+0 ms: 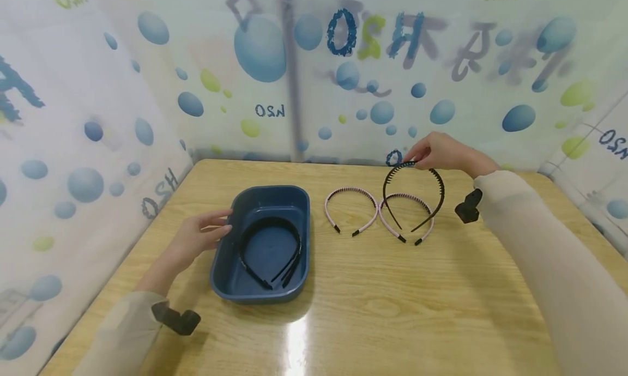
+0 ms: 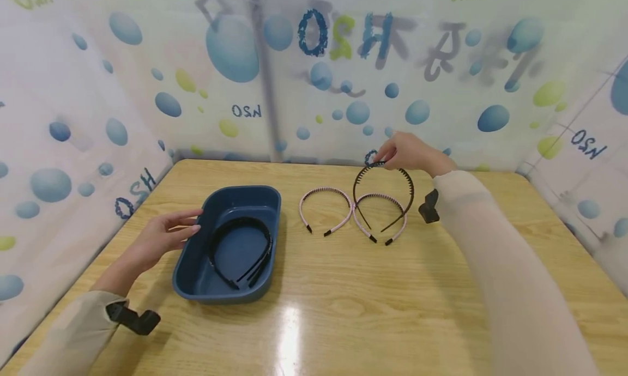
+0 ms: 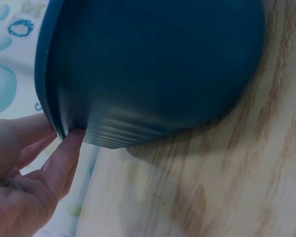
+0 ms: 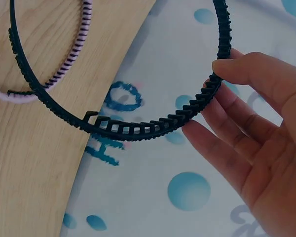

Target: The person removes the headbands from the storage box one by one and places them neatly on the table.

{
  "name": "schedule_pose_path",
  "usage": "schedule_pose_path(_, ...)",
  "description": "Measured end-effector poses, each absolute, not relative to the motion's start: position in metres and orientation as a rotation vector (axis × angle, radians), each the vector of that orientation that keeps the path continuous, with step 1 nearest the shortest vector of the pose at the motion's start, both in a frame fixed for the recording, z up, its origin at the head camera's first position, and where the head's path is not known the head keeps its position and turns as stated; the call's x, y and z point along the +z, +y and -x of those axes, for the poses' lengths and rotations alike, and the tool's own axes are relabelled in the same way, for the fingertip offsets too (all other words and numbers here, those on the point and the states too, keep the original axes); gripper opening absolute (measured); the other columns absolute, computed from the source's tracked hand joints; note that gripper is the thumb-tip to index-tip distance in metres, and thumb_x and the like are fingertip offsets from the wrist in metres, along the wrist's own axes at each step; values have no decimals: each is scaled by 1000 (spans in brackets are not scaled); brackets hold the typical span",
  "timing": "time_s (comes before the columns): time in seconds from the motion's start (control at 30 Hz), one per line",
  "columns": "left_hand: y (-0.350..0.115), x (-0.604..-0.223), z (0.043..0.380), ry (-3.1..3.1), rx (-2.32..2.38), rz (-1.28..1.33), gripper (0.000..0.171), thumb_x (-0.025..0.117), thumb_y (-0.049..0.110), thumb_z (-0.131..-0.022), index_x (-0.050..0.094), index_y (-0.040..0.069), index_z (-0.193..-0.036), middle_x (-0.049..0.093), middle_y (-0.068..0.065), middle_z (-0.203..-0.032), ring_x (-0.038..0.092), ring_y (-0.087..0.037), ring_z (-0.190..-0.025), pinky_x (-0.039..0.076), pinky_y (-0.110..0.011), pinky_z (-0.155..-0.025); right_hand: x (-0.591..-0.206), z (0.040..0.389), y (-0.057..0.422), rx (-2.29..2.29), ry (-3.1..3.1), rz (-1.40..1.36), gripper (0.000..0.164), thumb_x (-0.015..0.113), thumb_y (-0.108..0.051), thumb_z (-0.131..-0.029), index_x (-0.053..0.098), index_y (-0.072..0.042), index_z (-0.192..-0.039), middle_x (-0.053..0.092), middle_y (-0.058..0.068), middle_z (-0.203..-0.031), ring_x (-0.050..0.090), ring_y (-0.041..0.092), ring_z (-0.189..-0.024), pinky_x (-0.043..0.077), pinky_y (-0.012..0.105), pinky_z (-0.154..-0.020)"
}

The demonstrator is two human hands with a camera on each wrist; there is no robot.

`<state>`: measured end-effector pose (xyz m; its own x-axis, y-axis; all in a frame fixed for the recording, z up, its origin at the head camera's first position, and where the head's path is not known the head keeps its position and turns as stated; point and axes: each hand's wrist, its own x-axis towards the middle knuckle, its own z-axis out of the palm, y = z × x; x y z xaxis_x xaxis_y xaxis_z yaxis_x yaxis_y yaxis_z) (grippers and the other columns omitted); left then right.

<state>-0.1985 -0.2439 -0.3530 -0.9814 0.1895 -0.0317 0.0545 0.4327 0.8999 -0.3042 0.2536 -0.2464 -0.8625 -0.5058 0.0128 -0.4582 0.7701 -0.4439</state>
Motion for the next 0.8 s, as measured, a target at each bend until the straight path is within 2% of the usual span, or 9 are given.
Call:
schedule_pose_path(0.27, -244, -353, 199, 2546, 1594, -214, 53, 60, 21, -91, 42, 0, -136, 46, -29, -122, 49, -38, -111, 51, -32, -77, -257, 306, 274, -692, 2843, 680, 22, 60, 1, -83, 68, 2, -104, 64, 21, -100, 60, 28, -85, 48, 35, -65)
schedule_pose_path(0.5, -243, -351, 199, 2542, 1590, -214, 53, 59, 21, -91, 41, -1, -136, 45, -30, -121, 48, -39, -111, 51, -33, -78, -263, 307, 292, -697, 2821, 609, 22, 60, 0, -84, 67, 3, -105, 65, 18, -95, 60, 22, -72, 49, 35, -60)
schedule_pose_path(0.8, -243, -350, 198, 2550, 1570, -202, 53, 59, 22, -91, 40, 1, -137, 45, -29, -123, 47, -39, -113, 50, -37, -81, -272, 311, 309, -718, 2783, 531, 26, 59, -1, -85, 65, 3, -109, 63, 23, -102, 60, 27, -83, 51, 41, -66)
